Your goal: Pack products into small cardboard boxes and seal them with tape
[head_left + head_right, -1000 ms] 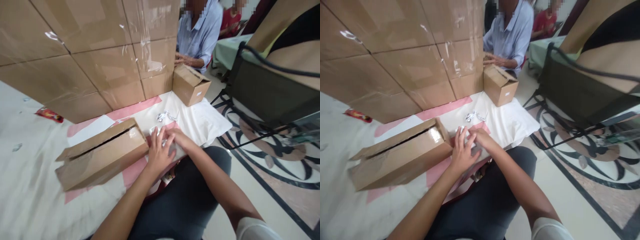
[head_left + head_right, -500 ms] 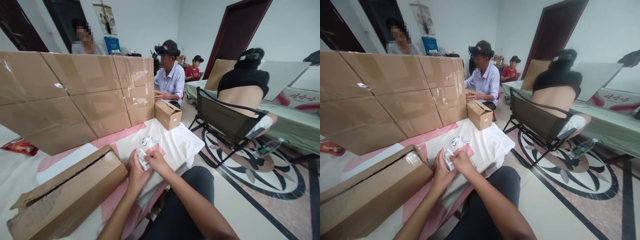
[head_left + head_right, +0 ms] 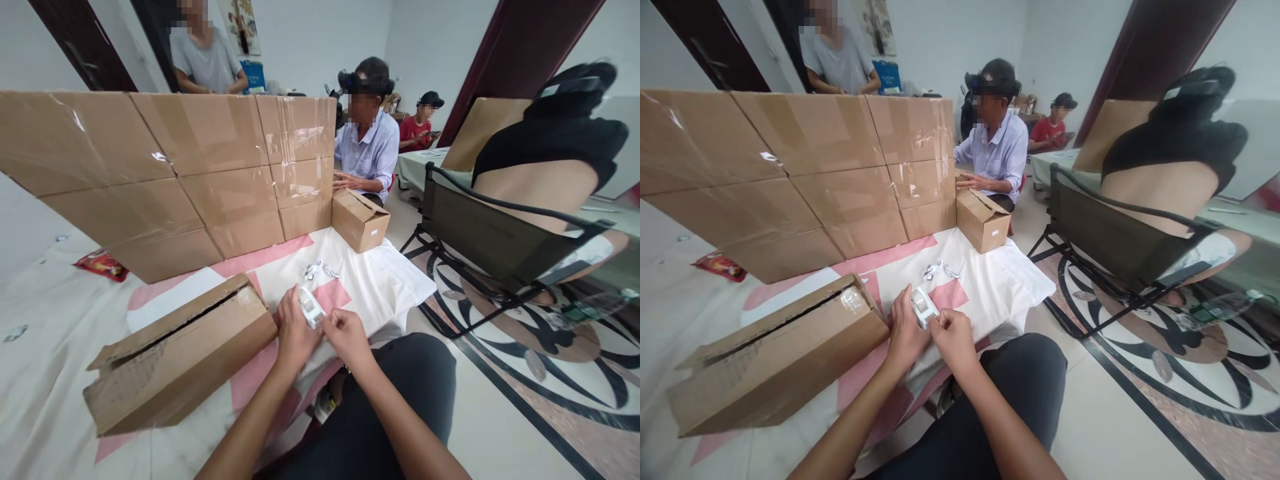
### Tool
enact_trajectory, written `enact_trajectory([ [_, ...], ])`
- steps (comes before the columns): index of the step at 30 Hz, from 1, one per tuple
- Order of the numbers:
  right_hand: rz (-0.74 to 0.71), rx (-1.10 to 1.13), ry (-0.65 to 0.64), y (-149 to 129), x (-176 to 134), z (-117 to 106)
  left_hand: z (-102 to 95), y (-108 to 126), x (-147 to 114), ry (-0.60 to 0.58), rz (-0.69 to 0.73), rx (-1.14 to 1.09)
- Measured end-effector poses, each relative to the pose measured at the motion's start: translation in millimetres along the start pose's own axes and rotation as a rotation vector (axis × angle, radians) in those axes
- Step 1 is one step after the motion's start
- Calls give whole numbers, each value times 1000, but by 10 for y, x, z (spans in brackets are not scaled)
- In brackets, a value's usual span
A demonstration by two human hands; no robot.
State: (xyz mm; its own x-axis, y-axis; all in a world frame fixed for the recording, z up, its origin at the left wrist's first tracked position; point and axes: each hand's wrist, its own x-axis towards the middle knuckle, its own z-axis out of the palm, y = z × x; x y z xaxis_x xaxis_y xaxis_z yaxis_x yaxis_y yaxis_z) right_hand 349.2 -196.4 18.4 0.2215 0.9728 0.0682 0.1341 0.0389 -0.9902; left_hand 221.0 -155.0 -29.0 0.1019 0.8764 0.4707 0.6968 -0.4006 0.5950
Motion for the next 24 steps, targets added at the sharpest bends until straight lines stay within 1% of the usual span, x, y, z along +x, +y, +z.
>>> enact_trajectory([
  [6, 61, 48, -32, 276, -43, 3, -37, 43, 2, -27, -37, -20],
  [10, 74, 22, -53, 338, -15, -13, -58, 79, -8, -43, -55, -26],
  [15, 55, -4, -83, 392, 10, -34, -53, 108, -34, -39, -78, 3],
  [18, 22, -33, -40, 432, 13, -59, -30, 96, -13, -42, -63, 17],
  [21, -31, -54, 30, 425, 8, -89, -30, 101, 7, -55, -99, -10],
  [23, -69, -40, 51, 373, -19, -107, -74, 142, -35, -54, -96, -78],
  [24, -90, -27, 54, 332, -48, -112, -119, 175, -81, -52, -68, -139],
])
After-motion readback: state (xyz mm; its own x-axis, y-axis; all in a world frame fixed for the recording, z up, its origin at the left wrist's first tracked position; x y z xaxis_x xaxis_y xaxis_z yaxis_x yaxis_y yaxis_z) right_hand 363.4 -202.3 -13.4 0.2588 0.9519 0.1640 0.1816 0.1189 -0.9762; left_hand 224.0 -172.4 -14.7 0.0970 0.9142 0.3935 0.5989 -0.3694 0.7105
